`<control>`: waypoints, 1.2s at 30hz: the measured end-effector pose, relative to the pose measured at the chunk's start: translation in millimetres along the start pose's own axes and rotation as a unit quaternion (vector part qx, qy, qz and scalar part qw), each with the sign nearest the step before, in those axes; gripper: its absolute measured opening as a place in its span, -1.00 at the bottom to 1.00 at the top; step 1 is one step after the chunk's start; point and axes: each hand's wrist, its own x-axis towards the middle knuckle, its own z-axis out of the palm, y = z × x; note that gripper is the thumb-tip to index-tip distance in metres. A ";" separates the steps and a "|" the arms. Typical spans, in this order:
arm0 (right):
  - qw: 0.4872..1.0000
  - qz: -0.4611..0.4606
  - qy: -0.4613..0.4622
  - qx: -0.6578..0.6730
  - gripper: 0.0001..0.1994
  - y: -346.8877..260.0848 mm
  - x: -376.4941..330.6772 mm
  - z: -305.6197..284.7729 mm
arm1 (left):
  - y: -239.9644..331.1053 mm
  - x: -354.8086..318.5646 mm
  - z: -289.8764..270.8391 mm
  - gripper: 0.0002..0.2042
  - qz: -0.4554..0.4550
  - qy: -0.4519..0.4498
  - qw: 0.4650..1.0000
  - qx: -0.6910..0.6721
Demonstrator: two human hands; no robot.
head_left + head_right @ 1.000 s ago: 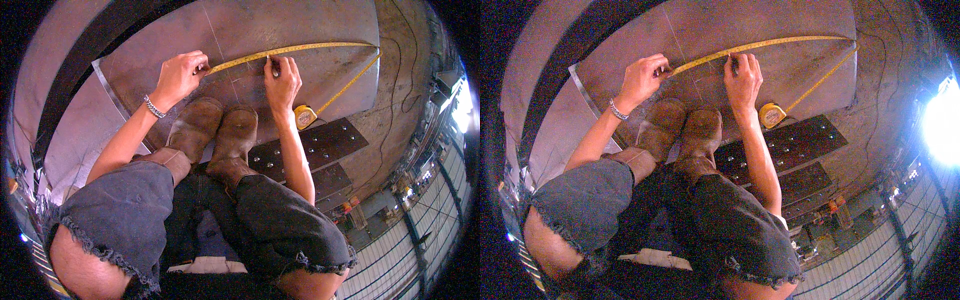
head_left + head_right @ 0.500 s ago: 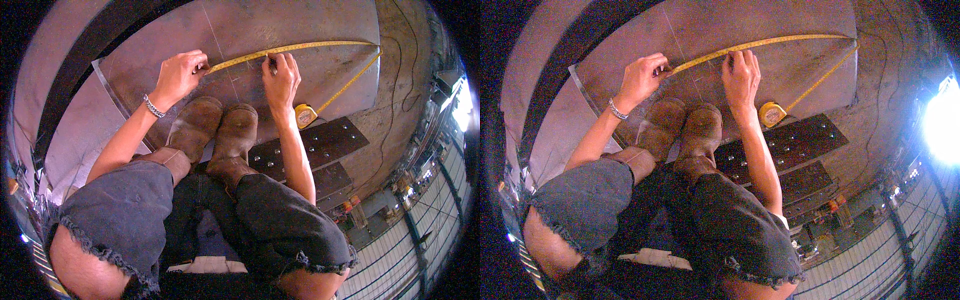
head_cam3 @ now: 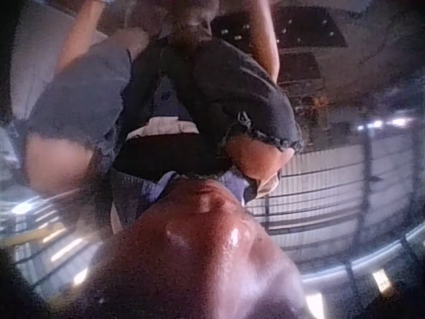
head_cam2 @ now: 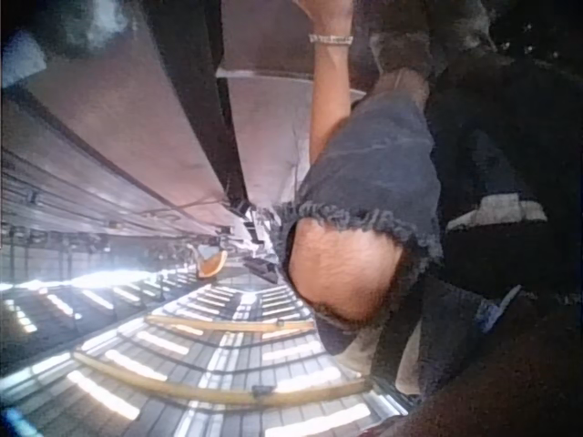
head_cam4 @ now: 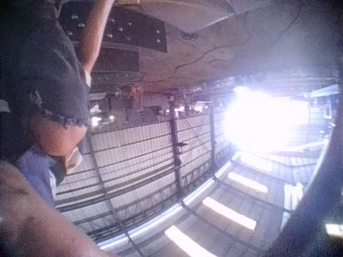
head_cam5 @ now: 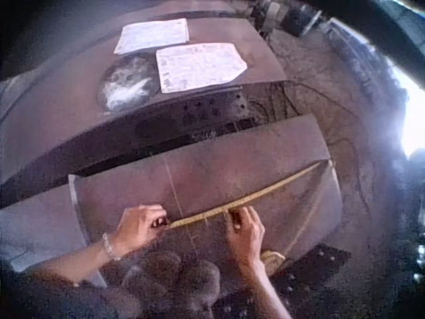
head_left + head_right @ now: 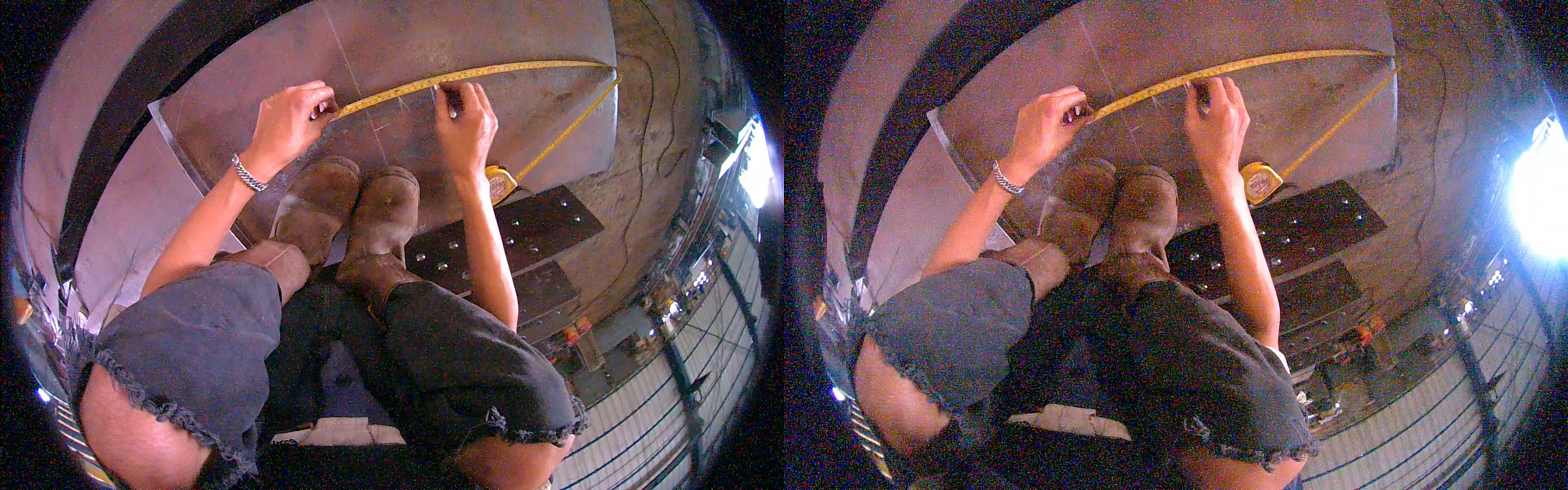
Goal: The person measures a large metal sheet using a tape measure and marks it with a marker. They then use a straightedge to draw straight lines along the marked points on the metal sheet.
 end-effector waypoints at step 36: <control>0.985 0.071 -0.133 -0.082 -0.84 1.2 -0.3 -74.6 | -1.4 1.9 2.3 -0.90 -0.004 -0.012 1.000 -0.020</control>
